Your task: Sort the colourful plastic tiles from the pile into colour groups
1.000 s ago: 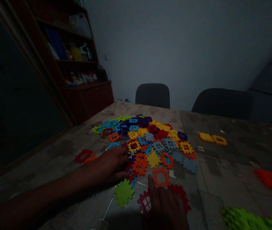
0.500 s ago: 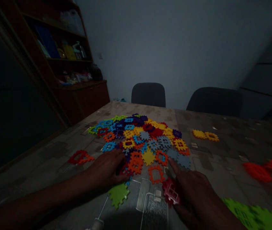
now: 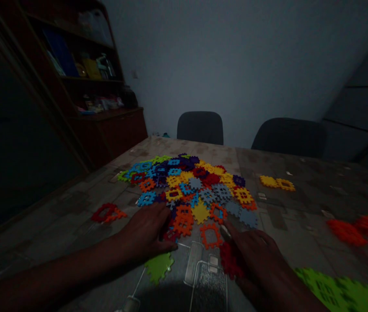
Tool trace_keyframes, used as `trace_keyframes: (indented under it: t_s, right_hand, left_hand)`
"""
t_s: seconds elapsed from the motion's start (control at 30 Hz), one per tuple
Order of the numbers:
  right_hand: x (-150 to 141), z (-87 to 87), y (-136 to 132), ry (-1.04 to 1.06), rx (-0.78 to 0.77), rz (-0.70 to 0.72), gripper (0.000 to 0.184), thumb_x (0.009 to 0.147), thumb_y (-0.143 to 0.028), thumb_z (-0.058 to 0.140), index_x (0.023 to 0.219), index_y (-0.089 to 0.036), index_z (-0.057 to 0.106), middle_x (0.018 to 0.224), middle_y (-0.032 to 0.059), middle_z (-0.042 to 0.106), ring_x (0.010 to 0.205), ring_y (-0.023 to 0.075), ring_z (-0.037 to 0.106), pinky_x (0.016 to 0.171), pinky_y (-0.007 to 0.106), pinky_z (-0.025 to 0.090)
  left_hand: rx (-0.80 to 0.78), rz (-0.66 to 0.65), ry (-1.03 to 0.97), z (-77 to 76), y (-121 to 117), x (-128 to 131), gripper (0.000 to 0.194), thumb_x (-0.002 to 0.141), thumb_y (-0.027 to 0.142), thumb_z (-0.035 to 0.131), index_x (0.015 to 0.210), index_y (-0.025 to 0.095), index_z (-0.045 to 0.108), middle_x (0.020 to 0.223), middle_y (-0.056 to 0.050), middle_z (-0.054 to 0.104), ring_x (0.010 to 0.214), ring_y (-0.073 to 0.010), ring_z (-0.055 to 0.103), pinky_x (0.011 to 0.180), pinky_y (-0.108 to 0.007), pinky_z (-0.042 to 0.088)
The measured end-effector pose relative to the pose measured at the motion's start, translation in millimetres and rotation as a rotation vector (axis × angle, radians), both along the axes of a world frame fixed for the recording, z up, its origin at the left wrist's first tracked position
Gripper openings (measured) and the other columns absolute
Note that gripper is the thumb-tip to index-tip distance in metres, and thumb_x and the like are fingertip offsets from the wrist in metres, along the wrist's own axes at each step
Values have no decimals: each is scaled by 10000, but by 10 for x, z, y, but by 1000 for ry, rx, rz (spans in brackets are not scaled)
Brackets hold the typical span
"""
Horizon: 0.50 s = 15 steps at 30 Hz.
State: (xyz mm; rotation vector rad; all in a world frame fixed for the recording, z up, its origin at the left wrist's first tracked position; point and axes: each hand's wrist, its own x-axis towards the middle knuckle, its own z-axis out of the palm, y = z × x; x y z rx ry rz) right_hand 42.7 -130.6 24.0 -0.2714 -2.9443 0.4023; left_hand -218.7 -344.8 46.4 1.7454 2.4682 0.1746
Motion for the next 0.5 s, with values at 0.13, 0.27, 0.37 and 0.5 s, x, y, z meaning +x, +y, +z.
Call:
trace_keyframes:
  t_s: [0.13,0.27,0.37,0.5]
  right_hand:
    - [-49,-61,-1,40,28,20,929,770,-100,577,1594,-366,240,1309,66,668,1146,284,635,999,481,476]
    - [-77,-190,-23,72,51,20,1039,642,-56,553,1592,-337,240,1313,46,670,1143,279,636,1011,486,451]
    - [-40,-212,-36,62,71,-12,1085,591,-40,557,1591,-326,250,1377,67,631,1214,312,595,1023,505,440]
    - [-12,-184,-69,73,20,-61,954,674,-55,580,1560,-316,344,1241,59,699,1081,261,655,951,405,491]
  left_hand:
    - [-40,-15,-5,73,2,29,280,812,381,683,960,173,568,1004,-123,646,933,-302,614,838,-434,528]
    - [-67,-15,-44,182,-34,23,234,836,359,645,968,180,572,1002,-110,660,885,-271,622,805,-397,524]
    - [-104,-5,-77,261,-76,-4,256,828,361,654,992,176,585,996,-103,664,848,-257,628,754,-367,513]
    - [-95,-15,-93,373,-152,-108,209,825,334,633,985,203,602,976,-69,666,823,-233,625,692,-322,474]
